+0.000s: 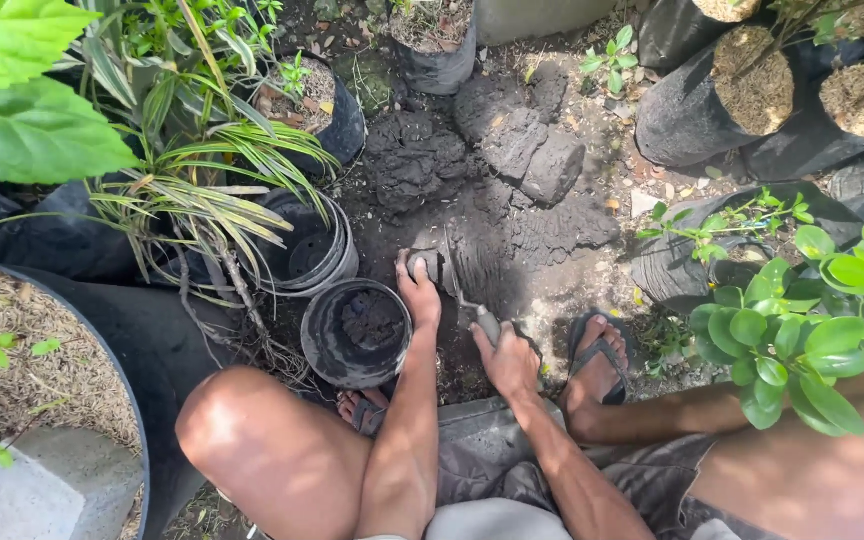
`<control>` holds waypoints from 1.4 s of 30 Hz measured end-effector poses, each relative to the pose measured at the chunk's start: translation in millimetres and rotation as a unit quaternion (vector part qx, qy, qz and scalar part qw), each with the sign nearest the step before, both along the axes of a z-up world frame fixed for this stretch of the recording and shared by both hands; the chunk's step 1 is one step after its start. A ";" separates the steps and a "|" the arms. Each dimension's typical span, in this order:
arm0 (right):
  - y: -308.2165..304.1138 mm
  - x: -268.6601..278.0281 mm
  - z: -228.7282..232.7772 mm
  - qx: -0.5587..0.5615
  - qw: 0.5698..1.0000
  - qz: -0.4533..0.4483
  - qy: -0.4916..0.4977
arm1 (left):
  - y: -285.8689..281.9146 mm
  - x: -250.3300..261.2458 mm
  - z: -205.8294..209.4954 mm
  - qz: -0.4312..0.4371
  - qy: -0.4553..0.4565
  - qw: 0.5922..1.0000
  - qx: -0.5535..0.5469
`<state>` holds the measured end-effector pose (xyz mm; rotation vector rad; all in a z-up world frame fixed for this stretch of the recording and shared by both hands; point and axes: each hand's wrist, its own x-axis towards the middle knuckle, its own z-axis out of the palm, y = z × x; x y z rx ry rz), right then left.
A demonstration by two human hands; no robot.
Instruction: Using a hand trowel and hands to break up soil on the ground and fill a small pot.
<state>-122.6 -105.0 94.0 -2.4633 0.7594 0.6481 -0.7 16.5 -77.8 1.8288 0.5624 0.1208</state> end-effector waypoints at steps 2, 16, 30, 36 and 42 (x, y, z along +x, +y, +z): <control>16.5 27.3 71.9 0.083 0.986 -0.044 -0.135 | -0.4 -2.5 2.4 0.003 0.003 1.000 -0.017; 24.8 6.4 31.9 0.062 0.963 0.004 -0.261 | 0.3 -3.0 29.1 -0.002 0.021 0.999 -0.031; 18.2 -14.3 1.0 0.085 0.996 -0.005 0.036 | 1.9 -4.8 59.8 0.002 0.011 0.999 -0.036; 8.3 0.6 28.6 0.129 0.970 -0.046 -0.201 | 0.2 -9.7 78.2 -0.018 0.034 0.999 -0.006; 9.6 -0.5 23.9 0.068 0.997 -0.019 -0.040 | 0.9 -3.7 51.6 -0.017 0.062 0.998 -0.012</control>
